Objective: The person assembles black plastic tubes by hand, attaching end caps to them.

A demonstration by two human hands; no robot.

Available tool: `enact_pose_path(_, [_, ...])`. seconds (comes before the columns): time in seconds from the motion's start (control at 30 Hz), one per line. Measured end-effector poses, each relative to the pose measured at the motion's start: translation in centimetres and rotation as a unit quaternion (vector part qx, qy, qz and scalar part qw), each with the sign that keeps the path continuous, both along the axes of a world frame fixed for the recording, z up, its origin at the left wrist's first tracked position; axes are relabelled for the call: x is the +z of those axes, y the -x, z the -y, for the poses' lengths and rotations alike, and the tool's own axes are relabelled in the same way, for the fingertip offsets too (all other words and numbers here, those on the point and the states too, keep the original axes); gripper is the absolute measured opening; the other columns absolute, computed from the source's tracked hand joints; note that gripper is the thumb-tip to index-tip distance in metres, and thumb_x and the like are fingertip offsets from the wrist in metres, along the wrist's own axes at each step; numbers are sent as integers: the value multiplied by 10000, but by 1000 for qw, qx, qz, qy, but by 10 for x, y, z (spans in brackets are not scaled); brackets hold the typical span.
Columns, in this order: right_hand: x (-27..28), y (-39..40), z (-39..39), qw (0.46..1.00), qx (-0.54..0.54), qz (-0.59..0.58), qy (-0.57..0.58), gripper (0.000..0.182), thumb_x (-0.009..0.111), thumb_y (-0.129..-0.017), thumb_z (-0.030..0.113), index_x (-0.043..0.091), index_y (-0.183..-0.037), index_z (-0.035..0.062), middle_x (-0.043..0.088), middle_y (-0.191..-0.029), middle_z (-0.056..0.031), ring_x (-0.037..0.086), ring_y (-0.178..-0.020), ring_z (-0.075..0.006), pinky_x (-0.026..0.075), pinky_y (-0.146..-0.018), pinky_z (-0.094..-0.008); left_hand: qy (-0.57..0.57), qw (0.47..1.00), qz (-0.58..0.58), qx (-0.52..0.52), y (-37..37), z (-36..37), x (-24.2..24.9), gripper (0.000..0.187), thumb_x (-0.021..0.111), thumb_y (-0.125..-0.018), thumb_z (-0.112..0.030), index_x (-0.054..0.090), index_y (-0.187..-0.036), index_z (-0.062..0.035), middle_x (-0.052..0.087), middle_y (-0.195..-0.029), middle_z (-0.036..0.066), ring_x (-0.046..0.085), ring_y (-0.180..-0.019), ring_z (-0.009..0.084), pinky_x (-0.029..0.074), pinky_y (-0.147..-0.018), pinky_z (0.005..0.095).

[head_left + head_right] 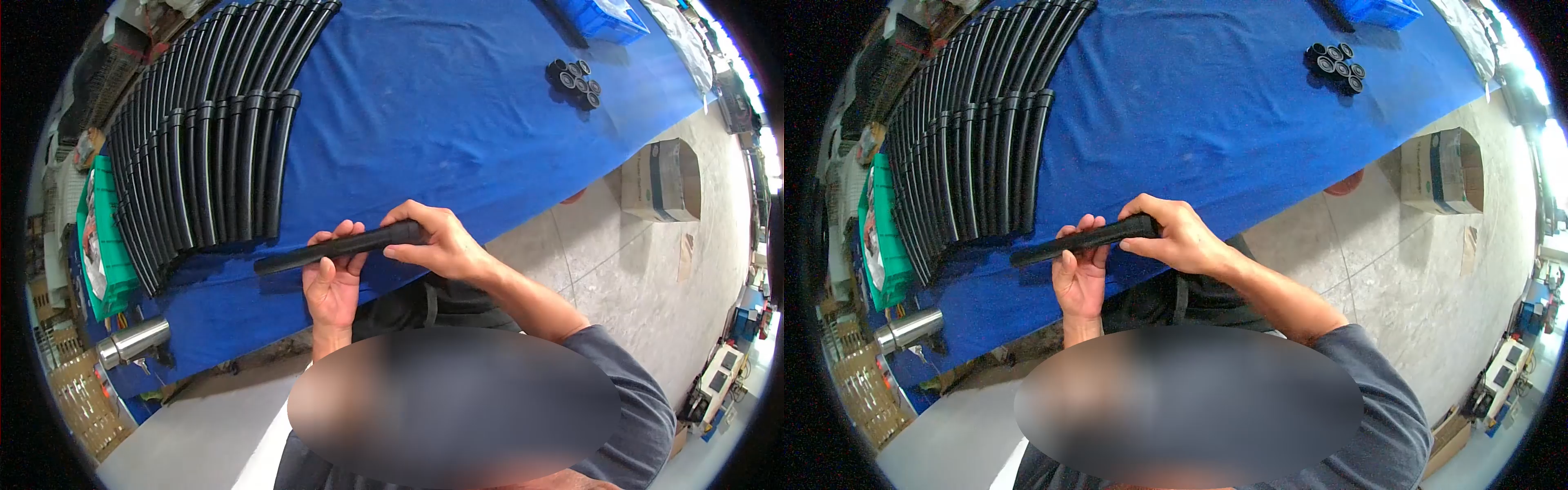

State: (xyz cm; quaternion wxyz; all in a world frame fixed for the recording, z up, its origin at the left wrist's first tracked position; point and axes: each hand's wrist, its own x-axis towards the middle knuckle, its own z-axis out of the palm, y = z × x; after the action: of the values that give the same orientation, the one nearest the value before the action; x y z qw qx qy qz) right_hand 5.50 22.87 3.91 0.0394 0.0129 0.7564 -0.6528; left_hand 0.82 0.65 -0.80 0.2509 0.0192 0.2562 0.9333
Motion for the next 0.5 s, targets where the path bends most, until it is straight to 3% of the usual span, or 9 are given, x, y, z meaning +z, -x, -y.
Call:
enact_pose_path(0.1, [-3,-2,1,998,1,-24,60,378,809,-866,120,625,-1175,1,639,-809,-15,571,-744,-130,481,-666,-318,6,1000,6,8,-1,3,-6,314,695,-970,-86,582,-1262,-62,631,-1344,243,556,-1339,412,504,-1118,537])
enact_pose_path(0.13, [-4,-3,-2,1000,6,-8,17,378,784,-904,84,610,-1227,-7,630,-859,-3,618,-779,-72,510,-668,-251,4,1000,10,7,-1,5,-7,311,695,-970,-85,585,-1260,-64,632,-1343,243,557,-1338,413,506,-1117,534])
enact_pose_path(0.2, [-1,-3,0,977,1,141,161,368,778,-920,93,601,-1224,-15,651,-866,-23,635,-779,-84,536,-667,-258,2,1000,19,5,-1,4,-7,304,695,-969,-84,590,-1254,-69,633,-1341,242,558,-1336,414,511,-1113,529])
enact_pose_path(0.37, [-12,-3,3,978,5,103,184,336,782,-936,168,609,-1164,-8,682,-826,-29,665,-740,-91,562,-665,-261,-6,1000,-3,-8,1,6,-11,288,654,-993,-90,592,-1273,-61,629,-1355,231,534,-1364,408,488,-1132,546])
enact_pose_path(0.5, [-6,-3,2,982,8,99,159,322,769,-944,148,606,-1170,-12,684,-842,-36,671,-761,-97,562,-690,-258,3,1000,5,5,0,2,-7,267,677,-981,-82,594,-1235,-89,638,-1324,222,564,-1335,391,554,-1069,501])
